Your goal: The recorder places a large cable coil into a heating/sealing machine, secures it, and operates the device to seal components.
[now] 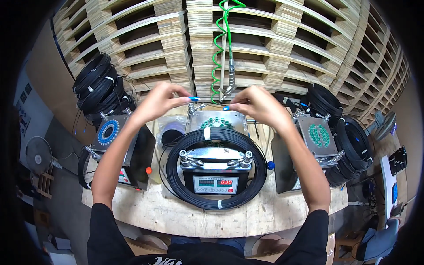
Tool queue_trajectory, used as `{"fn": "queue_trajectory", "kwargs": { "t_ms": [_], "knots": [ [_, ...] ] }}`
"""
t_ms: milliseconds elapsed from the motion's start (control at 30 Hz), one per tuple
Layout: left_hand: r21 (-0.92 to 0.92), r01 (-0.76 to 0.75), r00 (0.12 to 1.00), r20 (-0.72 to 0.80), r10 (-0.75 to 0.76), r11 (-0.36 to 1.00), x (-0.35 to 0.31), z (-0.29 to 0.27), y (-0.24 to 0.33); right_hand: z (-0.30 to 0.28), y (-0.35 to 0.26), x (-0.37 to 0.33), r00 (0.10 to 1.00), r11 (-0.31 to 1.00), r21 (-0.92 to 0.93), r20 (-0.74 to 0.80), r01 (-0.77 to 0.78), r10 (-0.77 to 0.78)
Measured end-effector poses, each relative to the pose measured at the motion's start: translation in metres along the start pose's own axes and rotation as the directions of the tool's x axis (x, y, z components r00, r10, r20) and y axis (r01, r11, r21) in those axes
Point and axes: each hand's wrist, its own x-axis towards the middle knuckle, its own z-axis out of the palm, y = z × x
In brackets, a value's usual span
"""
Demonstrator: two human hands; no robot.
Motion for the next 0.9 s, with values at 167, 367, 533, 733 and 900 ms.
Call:
{"fn": "queue_trajectory", "kwargs": {
  "t_ms": [167, 367, 533, 733, 900],
  "knots": [
    [0.054, -0.057, 0.994, 0.096, 0.052, 0.997, 0.015, 0.052, -0.031, 0.043, 0.015, 0.023, 0.996, 0.888, -0.451, 0.010, 0.088, -0.093],
    [0.046, -0.019, 0.991, 0.130, 0.013, 0.999, 0.007, 0.063, -0.028, 0.054, 0.019, 0.024, 0.989, 0.817, -0.557, 0.072, 0.149, -0.131],
    [0.045, -0.030, 0.992, 0.123, 0.024, 0.999, 0.005, 0.065, -0.033, 0.058, 0.013, 0.028, 0.977, 0.776, -0.595, 0.085, 0.208, -0.196],
    [0.101, -0.039, 0.993, 0.116, 0.027, 0.994, 0.000, 0.061, -0.030, 0.059, -0.004, 0.034, 0.954, 0.632, -0.715, 0.199, 0.299, -0.226],
    [0.107, -0.039, 0.992, 0.124, 0.025, 0.994, -0.002, 0.058, -0.029, 0.059, -0.005, 0.038, 0.942, 0.599, -0.727, 0.238, 0.334, -0.237]
  ]
}}
